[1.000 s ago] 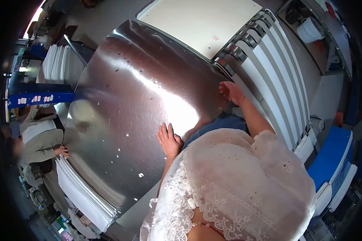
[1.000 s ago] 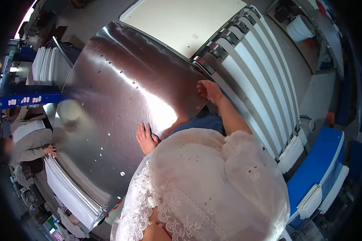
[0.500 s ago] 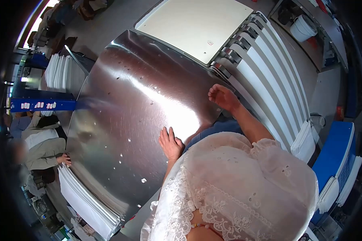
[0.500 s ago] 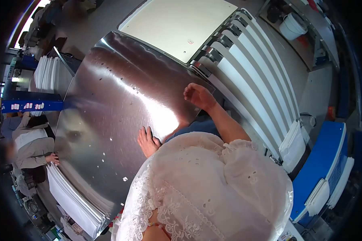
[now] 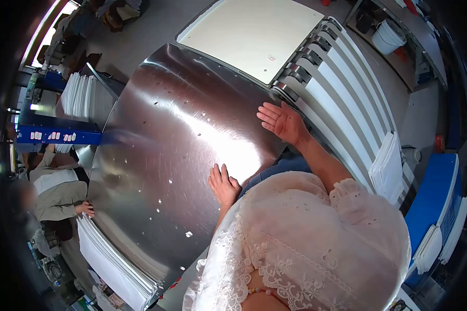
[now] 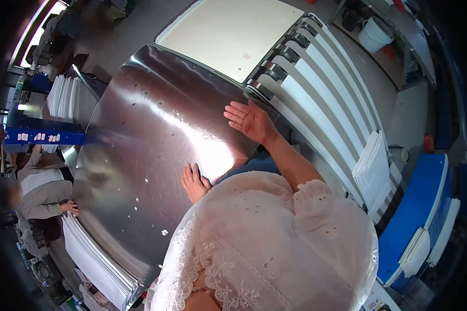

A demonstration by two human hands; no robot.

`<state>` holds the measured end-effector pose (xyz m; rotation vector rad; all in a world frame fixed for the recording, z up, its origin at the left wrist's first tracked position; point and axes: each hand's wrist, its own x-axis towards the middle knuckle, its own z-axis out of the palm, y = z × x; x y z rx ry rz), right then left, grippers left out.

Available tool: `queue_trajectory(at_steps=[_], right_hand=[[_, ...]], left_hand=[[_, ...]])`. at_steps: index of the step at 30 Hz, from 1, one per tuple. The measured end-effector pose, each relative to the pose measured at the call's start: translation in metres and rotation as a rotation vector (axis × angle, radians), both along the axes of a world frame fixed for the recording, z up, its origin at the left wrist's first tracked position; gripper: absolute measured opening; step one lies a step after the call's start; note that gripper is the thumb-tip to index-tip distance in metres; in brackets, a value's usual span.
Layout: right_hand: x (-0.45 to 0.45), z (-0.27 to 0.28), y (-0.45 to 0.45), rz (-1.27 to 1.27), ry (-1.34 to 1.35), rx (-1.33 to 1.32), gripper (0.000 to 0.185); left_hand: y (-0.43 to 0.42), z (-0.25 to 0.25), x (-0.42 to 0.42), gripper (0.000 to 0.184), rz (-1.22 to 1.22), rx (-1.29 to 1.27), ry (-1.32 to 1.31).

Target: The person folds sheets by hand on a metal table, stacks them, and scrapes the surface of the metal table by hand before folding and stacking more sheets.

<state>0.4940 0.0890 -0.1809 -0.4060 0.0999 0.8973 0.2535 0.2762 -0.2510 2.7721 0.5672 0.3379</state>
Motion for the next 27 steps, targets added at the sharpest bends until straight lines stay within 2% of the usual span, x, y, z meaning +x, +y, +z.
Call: queue_trajectory(at_steps=[4, 7, 10, 11, 14, 17, 21, 27], right_hand=[[0.0, -0.004, -0.001, 0.032, -0.001, 0.097, 0.066], [0.003, -0.018, -0.005, 0.062, -0.072, -0.094, 0.072], [0.001, -0.028, -0.006, 0.314, -0.789, -1.24, 0.077], [-0.001, -0.029, -0.013, 0.545, -0.955, -1.399, 0.08], [-0.025, -0.054, -0.023, 0.621, -1.46, -1.816, 0.079], [-0.035, -0.048, -0.022, 0.87, -1.465, -1.788, 0.08], [-0.039, -0.051, -0.026, 0.779, -1.39, -1.722, 0.081], [-0.027, -0.043, -0.035, 0.749, -1.425, -1.646, 0.079]], left_hand=[[0.0, 0.0, 0.0, 0.052, 0.0, -0.002, -0.002], [0.0, -0.001, -0.001, 0.052, -0.002, 0.002, -0.004], [0.001, -0.003, -0.002, 0.052, 0.003, 0.008, 0.002], [0.001, -0.004, -0.002, 0.052, -0.001, 0.006, 0.004], [0.003, -0.011, -0.004, 0.053, -0.028, 0.046, -0.039], [0.002, -0.01, -0.003, 0.052, -0.03, 0.043, -0.056], [0.001, -0.003, -0.002, 0.05, -0.026, 0.025, -0.035], [0.0, -0.002, 0.0, 0.05, -0.025, 0.041, -0.027]])
